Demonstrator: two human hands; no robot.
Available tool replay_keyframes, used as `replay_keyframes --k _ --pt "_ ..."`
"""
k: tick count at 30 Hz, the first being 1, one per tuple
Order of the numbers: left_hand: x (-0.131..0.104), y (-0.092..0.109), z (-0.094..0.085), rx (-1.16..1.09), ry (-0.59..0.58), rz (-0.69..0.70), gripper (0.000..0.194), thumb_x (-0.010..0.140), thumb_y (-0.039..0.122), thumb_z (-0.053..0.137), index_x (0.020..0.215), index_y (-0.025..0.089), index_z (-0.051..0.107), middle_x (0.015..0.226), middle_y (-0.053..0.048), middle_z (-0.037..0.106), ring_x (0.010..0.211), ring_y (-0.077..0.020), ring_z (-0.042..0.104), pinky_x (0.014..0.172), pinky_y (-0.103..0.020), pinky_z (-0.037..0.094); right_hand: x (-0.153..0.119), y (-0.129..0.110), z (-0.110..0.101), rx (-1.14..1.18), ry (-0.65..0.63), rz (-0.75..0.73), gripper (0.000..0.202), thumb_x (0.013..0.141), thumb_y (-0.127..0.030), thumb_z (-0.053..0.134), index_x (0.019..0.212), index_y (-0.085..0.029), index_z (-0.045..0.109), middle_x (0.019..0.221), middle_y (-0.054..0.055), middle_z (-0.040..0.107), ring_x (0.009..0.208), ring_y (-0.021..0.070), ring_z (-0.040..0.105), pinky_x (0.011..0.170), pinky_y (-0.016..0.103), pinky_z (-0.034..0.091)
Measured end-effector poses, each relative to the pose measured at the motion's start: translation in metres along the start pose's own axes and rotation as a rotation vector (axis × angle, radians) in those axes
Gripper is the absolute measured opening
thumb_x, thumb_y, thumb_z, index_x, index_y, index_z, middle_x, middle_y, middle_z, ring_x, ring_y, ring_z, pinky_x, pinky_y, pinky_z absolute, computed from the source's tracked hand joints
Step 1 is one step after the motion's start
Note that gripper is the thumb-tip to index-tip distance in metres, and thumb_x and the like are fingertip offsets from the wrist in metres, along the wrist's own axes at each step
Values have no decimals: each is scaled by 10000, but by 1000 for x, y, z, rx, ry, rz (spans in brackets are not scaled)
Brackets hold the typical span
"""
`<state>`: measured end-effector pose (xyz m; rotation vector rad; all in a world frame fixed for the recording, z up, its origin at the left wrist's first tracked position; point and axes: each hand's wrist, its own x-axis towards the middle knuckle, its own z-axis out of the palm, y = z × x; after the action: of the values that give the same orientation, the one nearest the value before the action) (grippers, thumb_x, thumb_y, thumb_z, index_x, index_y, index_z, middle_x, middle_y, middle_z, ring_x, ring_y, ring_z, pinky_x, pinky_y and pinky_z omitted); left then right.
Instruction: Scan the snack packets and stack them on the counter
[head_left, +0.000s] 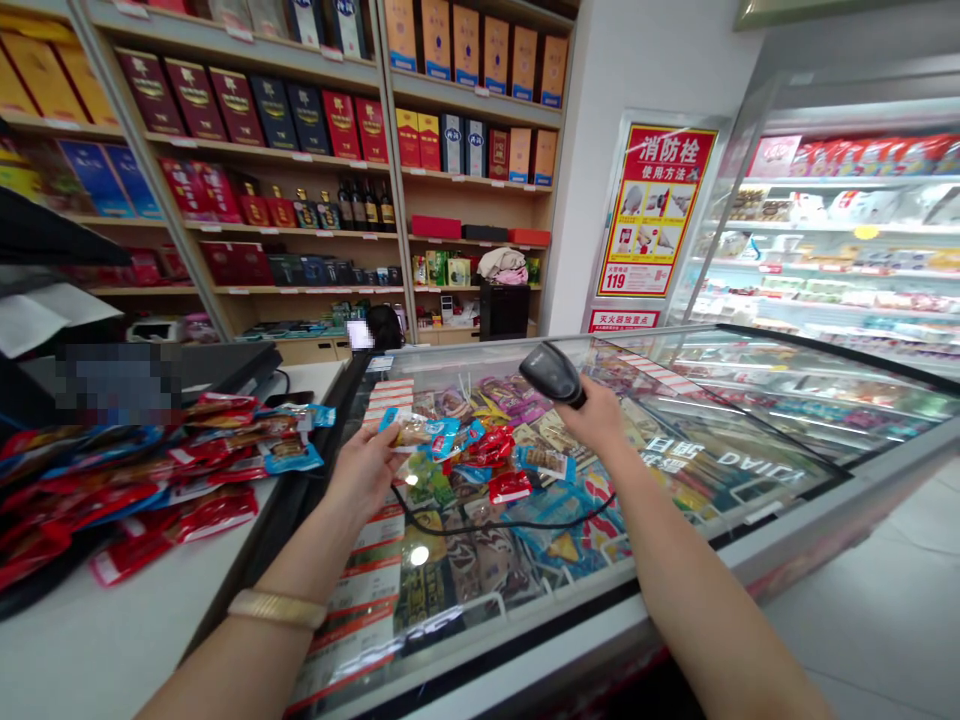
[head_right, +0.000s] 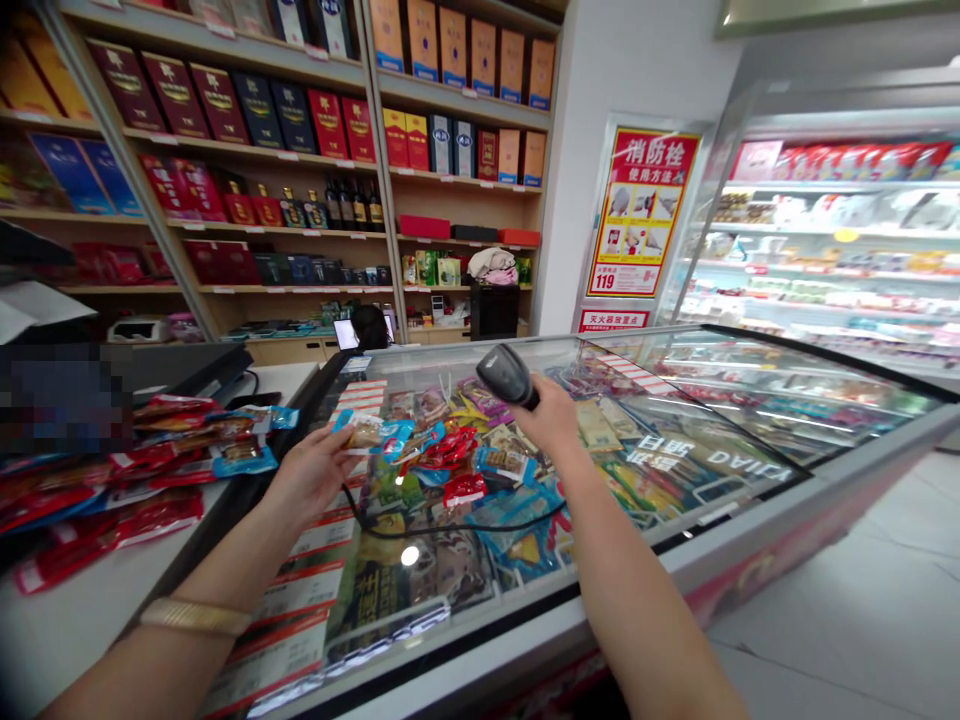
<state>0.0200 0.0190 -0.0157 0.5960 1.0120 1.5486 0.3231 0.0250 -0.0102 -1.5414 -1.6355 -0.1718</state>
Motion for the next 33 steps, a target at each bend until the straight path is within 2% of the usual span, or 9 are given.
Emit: replay_keyframes --k 5,9,12,13,16,19,23,27,33 --pt "-11 -31 25 -18 -55 -2 165 782 8 648 727 136 559 731 -32 665 686 -105 662 684 -217 566 5 19 -2 -181 24 229 360 796 -402 616 1089 -205 684 957 98 742 941 296 676 750 312 467" --pt "-20 -43 35 18 -260 9 164 722 32 698 790 157 617 853 -40 700 867 -126 672 848 -264 545 7 24 0 -214 -11 282 356 804 -412 626 1094 -214 689 969 101 743 948 300 680 736 309 465" --pt "-19 -45 31 363 -342 124 59 734 182 696 735 168 639 756 -30 675 831 -169 659 805 -297 525 7 26 3 -233 -44 292 339 807 -423 619 1066 -219 697 964 103 742 942 308 683 717 310 462" --pt "-18 -44 28 550 -336 205 120 748 231 675 660 173 617 686 -22 642 786 -182 647 766 -305 512 7 27 3 -239 -55 289 335 809 -422 613 1064 -221 696 962 102 741 941 311 684 714 312 461" --pt "-17 -40 20 1131 -282 495 324 785 305 610 492 196 523 594 -33 577 726 -217 606 702 -324 444 7 28 5 -261 -92 293 344 813 -422 602 1076 -220 692 953 105 739 935 314 688 707 314 460" --pt "-19 -33 15 1467 -242 625 330 797 351 608 504 212 548 659 -70 627 761 -247 601 705 -338 411 7 29 5 -271 -125 313 364 813 -426 601 1093 -211 690 956 112 737 928 308 690 703 308 461" --pt "-15 -17 6 1512 -179 781 231 815 359 586 636 225 643 829 -113 683 878 -288 610 813 -384 429 5 28 6 -272 -139 326 373 810 -420 599 1111 -219 690 967 113 737 933 307 689 712 310 467" --pt "-1 6 -16 1512 15 943 181 793 290 556 813 221 722 1123 -160 662 1158 -370 531 1033 -526 337 4 27 8 -265 -152 310 399 815 -442 597 1145 -237 688 973 105 740 928 303 692 720 315 473" --pt "28 28 -60 1645 281 833 302 715 263 544 934 152 718 1357 -258 537 1417 -480 230 1079 -727 65 3 24 11 -299 -195 289 449 824 -466 596 1211 -248 657 989 106 738 920 297 694 720 322 482"
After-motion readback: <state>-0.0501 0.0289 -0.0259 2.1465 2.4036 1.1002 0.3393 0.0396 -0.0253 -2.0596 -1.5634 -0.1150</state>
